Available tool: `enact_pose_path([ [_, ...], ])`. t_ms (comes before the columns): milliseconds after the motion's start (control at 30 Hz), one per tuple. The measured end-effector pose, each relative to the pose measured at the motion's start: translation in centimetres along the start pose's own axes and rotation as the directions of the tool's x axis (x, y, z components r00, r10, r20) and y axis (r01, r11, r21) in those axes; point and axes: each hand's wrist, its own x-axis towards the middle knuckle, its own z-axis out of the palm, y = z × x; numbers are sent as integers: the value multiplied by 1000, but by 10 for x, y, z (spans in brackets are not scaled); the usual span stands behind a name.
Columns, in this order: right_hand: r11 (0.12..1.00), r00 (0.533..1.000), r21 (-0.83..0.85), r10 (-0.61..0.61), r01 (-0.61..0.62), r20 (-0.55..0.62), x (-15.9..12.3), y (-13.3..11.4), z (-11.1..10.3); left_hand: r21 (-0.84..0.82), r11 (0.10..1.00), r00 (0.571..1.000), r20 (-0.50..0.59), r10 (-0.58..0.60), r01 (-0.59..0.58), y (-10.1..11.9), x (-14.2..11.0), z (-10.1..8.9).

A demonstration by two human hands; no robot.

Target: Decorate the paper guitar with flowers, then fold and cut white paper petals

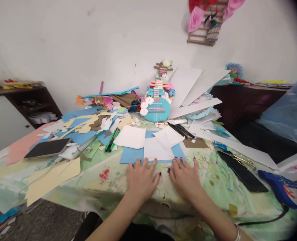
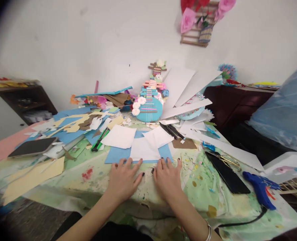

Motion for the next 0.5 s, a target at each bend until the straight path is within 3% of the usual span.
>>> enact_pose_path([
  [133,983,990,119,136,-141,42,18,15,1,4,1000,1000,-5,-19,19,-1,-1,2],
  [267,856,941,390,308,-340,143,53,35,8,10,1000,1000,-26,-10,10,-3,0,5],
  [367,790,935,503,266,-350,233,77,36,15,5,1000,999,-45,-7,7,-3,1,7],
  [500,813,950,498,211,-301,229,101,36,11,-18,999,995,-92,-33,31,-4,-1,11],
])
